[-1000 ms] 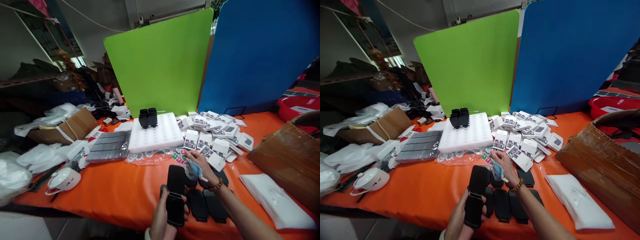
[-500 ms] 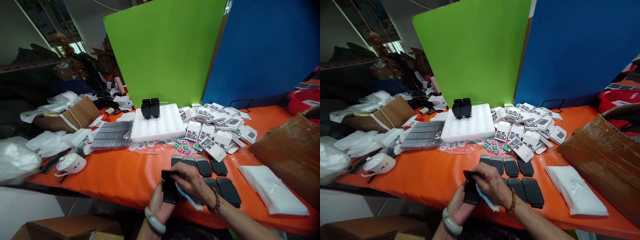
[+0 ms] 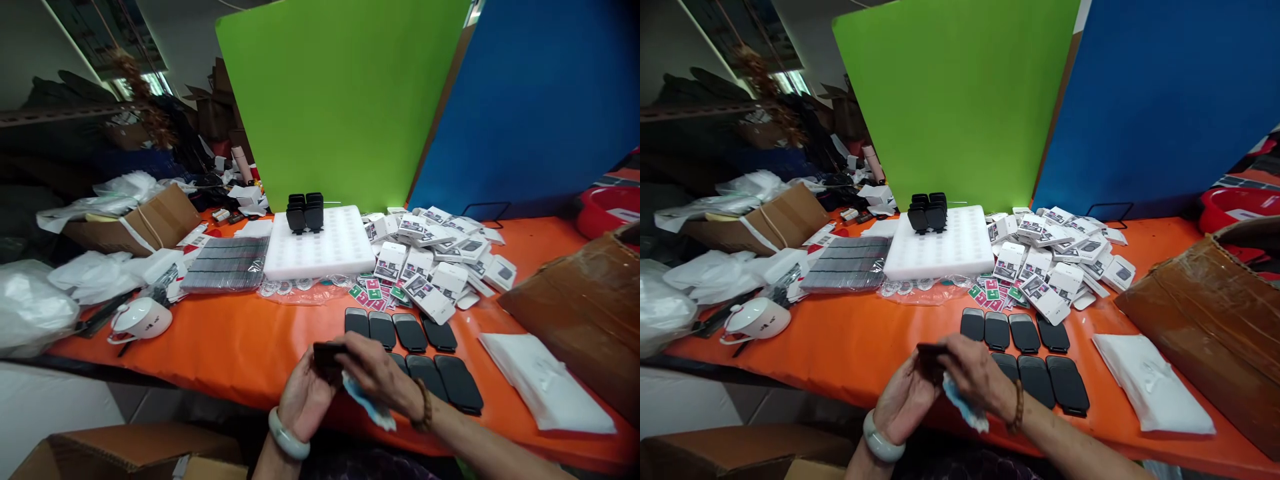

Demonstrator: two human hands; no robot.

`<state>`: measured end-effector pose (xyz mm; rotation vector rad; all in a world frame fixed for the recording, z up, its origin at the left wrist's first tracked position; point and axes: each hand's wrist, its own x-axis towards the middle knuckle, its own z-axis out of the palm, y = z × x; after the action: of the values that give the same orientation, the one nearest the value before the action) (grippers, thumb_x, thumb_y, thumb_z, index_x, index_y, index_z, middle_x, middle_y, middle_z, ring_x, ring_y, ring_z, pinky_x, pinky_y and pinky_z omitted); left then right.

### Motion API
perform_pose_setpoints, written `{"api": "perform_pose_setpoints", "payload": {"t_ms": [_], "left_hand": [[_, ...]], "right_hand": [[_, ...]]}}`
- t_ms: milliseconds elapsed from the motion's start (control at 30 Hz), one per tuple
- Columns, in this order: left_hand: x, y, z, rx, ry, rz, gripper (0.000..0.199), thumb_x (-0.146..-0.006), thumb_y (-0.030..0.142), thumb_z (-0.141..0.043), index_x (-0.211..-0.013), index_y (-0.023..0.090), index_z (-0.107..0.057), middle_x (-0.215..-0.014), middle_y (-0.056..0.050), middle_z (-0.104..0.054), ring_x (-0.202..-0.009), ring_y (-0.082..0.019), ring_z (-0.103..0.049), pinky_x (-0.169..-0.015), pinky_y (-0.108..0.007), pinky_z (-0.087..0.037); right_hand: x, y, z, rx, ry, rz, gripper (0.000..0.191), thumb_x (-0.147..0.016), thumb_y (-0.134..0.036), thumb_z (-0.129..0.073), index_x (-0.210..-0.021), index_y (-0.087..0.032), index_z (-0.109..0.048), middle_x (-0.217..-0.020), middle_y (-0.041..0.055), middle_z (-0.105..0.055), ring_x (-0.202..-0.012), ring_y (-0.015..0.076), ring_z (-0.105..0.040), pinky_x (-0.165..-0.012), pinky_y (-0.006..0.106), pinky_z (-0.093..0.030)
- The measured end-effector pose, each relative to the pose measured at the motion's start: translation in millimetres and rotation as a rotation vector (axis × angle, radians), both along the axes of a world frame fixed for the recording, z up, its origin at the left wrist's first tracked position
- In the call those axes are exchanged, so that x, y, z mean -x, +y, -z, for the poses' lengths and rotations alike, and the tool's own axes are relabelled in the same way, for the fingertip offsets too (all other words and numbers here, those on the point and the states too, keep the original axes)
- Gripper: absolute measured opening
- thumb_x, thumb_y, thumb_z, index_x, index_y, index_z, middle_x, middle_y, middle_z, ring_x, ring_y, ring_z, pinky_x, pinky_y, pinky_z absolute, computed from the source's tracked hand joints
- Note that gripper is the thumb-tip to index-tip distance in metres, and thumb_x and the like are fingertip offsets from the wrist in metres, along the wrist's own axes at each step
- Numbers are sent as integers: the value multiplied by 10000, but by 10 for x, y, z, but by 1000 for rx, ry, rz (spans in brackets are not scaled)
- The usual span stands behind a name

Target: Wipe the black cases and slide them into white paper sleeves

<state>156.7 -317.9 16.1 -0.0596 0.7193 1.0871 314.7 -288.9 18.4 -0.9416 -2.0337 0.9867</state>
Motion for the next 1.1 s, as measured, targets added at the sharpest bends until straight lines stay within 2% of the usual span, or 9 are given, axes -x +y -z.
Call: {"api": "perform_pose_setpoints", "payload": {"t_ms": [67, 200, 300, 433, 567, 667, 800, 933, 1100], "left_hand": [[29, 21, 83, -122, 194, 13, 229, -885, 349, -556, -960, 152, -647, -1047, -82, -666, -960, -201, -619, -920, -362, -469], [147, 145, 279, -327, 900, -21, 381, -844, 450, -571, -1091, 164, -612, -1217, -119, -593, -1162, -251, -529, -1022, -394, -387], [224, 298, 422, -477, 1349, 42, 351, -868, 371, -495, -1108, 147, -620, -1203, -140, -607, -1172, -253, -527, -1043, -419, -379], [200, 452, 559, -637, 1721, 239, 377, -881, 258, -437, -1191, 127, -607, -1323, -153, -548, -1279, -270, -450, -1093, -448, -340], [75, 488, 640, -660, 1935, 467, 410, -882, 199, -460, -1277, 175, -565, -1398, -106, -498, -1362, -316, -333, -1110, -514, -296], [9, 479, 703, -682, 2046, 545, 417, -887, 170, -454, -1289, 202, -563, -1404, -86, -496, -1358, -341, -334, -1102, -548, -288], [15, 484, 845, -751, 2149, 523, 411, -895, 189, -450, -1289, 211, -568, -1389, -90, -511, -1345, -358, -352, -1072, -565, -321], [51, 509, 980, -826, 2207, 429, 389, -911, 236, -448, -1276, 225, -581, -1362, -94, -537, -1321, -356, -391, -1043, -559, -356], [63, 525, 1031, -859, 2235, 391, 386, -910, 252, -444, -1265, 226, -592, -1350, -99, -546, -1300, -361, -419, -1028, -562, -364]], "right_hand": [[-2, 252, 67, 182, 84, 81, 154, -893, -279, -486, -930, -181, -598, -823, 25, -618, -748, 151, -571, -692, 262, -449], [73, 767, 305, 464, 126, 151, 174, -789, -284, -560, -928, -180, -565, -729, -20, -578, -628, 128, -531, -575, 236, -418], [162, 1002, 454, 437, -121, 275, 206, -747, -205, -565, -951, -176, -555, -726, -20, -572, -634, 137, -539, -578, 240, -417], [214, 1076, 528, 334, -300, 320, 191, -743, -175, -595, -934, -166, -599, -836, 53, -622, -821, 207, -580, -726, 306, -426], [194, 1006, 511, 259, -407, 326, 193, -755, -208, -642, -942, -163, -630, -914, 105, -643, -923, 256, -580, -791, 334, -406], [166, 923, 475, 162, -463, 360, 212, -791, -231, -627, -991, -162, -620, -992, 114, -636, -915, 241, -587, -786, 322, -412], [88, 817, 380, 85, -286, 481, 198, -849, -276, -576, -1013, -169, -609, -998, 83, -641, -890, 203, -583, -793, 300, -417], [-55, 678, 224, 161, -37, 599, 200, -878, -343, -532, -899, -181, -648, -833, 21, -646, -742, 150, -556, -699, 251, -407], [-268, 401, 147, 263, 134, 711, 360, -883, -466, -499, -735, -163, -624, -654, -15, -529, -627, 119, -450, -584, 228, -348]]}}
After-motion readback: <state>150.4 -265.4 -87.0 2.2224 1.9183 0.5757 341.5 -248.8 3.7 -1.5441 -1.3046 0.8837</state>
